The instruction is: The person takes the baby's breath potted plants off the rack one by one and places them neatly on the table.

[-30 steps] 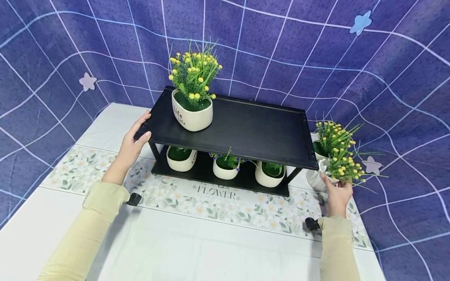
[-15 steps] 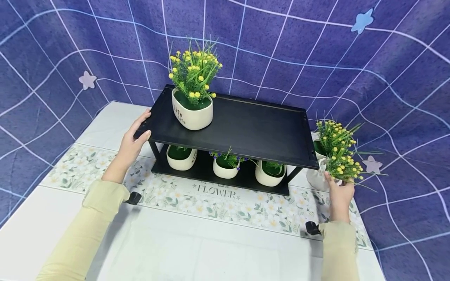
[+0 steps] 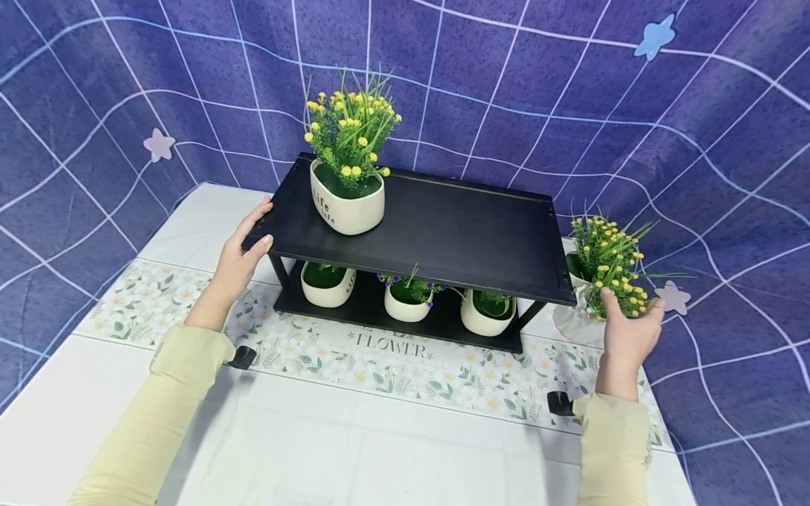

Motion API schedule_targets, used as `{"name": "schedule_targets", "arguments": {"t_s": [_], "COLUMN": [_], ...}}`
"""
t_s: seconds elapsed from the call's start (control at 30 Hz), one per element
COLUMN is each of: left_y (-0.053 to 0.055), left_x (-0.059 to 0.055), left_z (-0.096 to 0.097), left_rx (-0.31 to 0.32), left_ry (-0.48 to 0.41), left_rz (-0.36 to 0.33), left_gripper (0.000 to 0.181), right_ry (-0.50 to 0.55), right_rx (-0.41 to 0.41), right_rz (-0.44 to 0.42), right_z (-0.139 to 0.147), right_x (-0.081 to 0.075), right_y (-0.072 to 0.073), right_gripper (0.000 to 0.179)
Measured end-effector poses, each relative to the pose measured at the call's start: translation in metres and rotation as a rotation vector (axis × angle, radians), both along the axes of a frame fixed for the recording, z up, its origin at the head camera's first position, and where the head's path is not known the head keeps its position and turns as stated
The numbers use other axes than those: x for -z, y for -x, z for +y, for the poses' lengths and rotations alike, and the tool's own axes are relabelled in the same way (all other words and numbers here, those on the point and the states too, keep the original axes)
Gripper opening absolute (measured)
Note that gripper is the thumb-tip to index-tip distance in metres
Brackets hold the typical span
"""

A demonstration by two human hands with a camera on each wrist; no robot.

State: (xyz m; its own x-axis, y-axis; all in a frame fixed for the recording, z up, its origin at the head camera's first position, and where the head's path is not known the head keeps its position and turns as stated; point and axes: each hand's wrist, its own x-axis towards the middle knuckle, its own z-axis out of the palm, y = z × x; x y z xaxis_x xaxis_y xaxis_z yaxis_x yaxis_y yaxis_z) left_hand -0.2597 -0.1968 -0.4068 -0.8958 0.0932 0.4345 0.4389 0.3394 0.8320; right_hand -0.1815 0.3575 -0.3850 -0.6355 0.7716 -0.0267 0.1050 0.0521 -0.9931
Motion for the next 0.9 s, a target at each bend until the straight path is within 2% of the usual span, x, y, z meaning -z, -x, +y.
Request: {"name": "schedule_targets", "arguments": {"t_s": [0.1, 0.2, 0.4, 0.57, 0.67, 0.9], "left_y": [0.0, 0.0, -0.001, -0.014, -0.022, -0.025], "left_x": [0.0, 0.0, -0.002, -0.019, -0.029, -0.033], "left_z": [0.0, 0.0, 0.0, 0.006, 0.01, 0.013], "left_rx": [-0.001, -0.003, -0.007, 0.004, 0.009, 0.01], "left_ry": [-0.004, -0.004, 0.006, -0.014, -0.008, -0.001], "left_rz": [0.0, -0.002, -0.015, -0.033, -0.036, -0.038], "left_gripper": [0.055, 0.055, 0.056, 0.055, 0.054, 0.054], "right_ry": [-0.048, -0.049, -0.033, -0.013, -0.03, -0.114], "right_rx": [0.006, 0.001, -0.035, -0.093, -0.122, -0.206], "right_rz": [-0.014, 0.0, 0.125, 0.221, 0.248, 0.247], "right_z": [-0.008, -0.019, -0.043, -0.064, -0.077, -0.106], "right_x": [-0.014, -0.028, -0.05, -0.058, -0.06, -0.065], "right_y": [-0.001, -0.001, 0.003, 0.009, 0.013, 0.021], "right_gripper": [0.093, 0.095, 0.093, 0.092, 0.092, 0.092]}}
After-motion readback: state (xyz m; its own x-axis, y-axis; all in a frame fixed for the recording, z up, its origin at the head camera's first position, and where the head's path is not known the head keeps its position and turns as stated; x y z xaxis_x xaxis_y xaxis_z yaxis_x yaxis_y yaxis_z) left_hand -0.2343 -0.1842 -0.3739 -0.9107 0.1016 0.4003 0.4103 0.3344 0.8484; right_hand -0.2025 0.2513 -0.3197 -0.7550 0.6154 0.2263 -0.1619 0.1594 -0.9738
